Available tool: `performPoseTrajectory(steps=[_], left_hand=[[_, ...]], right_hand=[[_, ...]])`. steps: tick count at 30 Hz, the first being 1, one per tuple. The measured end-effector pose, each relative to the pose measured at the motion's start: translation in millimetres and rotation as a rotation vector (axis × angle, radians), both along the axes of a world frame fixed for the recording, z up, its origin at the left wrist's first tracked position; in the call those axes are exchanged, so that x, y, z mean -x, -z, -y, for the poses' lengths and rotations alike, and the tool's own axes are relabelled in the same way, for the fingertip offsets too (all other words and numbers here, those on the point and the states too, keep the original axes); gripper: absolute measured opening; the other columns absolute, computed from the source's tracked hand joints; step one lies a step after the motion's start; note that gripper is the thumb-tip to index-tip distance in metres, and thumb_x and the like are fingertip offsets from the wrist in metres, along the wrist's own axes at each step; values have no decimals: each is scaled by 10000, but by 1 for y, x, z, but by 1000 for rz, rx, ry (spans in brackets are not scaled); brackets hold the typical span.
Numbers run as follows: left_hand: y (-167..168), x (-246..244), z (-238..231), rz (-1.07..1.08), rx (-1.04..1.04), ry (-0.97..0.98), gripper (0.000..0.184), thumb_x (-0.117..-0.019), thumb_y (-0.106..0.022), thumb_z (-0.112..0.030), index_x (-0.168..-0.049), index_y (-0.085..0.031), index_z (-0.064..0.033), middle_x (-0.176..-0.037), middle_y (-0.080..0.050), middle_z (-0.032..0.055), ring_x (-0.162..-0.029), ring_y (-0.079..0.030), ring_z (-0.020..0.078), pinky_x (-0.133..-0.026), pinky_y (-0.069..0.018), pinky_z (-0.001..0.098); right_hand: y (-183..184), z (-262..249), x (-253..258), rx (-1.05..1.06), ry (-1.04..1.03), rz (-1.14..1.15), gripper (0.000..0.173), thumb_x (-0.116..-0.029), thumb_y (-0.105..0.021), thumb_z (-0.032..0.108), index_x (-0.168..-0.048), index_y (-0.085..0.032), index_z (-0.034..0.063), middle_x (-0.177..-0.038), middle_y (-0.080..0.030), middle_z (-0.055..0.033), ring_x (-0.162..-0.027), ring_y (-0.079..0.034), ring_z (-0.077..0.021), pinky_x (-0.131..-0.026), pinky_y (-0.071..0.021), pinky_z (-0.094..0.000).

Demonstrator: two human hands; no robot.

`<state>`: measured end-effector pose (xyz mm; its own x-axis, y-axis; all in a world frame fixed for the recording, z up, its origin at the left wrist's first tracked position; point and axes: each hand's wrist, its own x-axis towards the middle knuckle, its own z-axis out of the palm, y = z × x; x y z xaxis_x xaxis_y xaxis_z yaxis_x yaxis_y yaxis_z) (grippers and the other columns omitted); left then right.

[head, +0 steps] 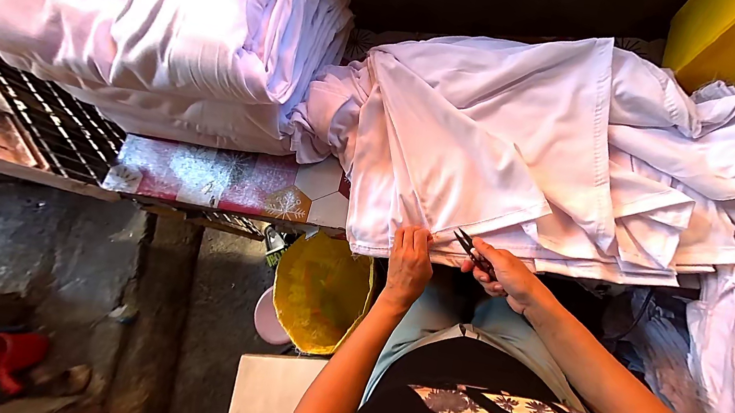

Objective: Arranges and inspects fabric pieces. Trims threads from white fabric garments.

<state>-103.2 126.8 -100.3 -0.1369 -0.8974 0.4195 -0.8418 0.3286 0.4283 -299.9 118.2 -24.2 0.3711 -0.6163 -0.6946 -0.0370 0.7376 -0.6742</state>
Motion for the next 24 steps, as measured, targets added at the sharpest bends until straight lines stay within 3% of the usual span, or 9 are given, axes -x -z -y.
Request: performPoseTrajectory(steps=[5, 13, 21, 24], left_hand=[[-13, 5, -9, -108, -34, -71, 133, -986, -558, -14, -941, -654, 66, -906, -662, 199, -885, -667, 370, -804, -561, 437], [-19, 8, -13, -82, 6, -93, 125, -974, -574, -14, -916, -661, 56, -840, -649, 173, -833, -667, 331, -773, -561, 389], [-13, 9, -14, -181, -56, -59, 132, -965, -547, 23, -927, -661, 77, -870, -655, 199, -872, -671, 364, -810, -564, 433], [-26, -9, -26, -183, -153, -85, 168, -986, -519, 2, -963, -659, 93, -926, -662, 230, -926, -677, 387, -858, -558, 472]], right_hand=[[1, -3, -15, -27, -136, -21, 494, -1132, -300, 423, -927, -610, 98, -578, -417, 89, -425, -308, -2, -416, -259, -158], [-4, 16, -25, -42, -143, 6, 481, -1127, -322, 430, -891, -594, 111, -565, -402, 94, -413, -292, 9, -400, -239, -146], [1, 16, -28, -66, -43, -63, 446, -1109, -422, 409, -788, -563, 132, -512, -330, 106, -387, -240, 7, -387, -199, -162], [-8, 15, -20, 77, 11, -110, 441, -1123, -387, 369, -825, -581, 108, -530, -362, 105, -400, -271, 14, -399, -234, -149]])
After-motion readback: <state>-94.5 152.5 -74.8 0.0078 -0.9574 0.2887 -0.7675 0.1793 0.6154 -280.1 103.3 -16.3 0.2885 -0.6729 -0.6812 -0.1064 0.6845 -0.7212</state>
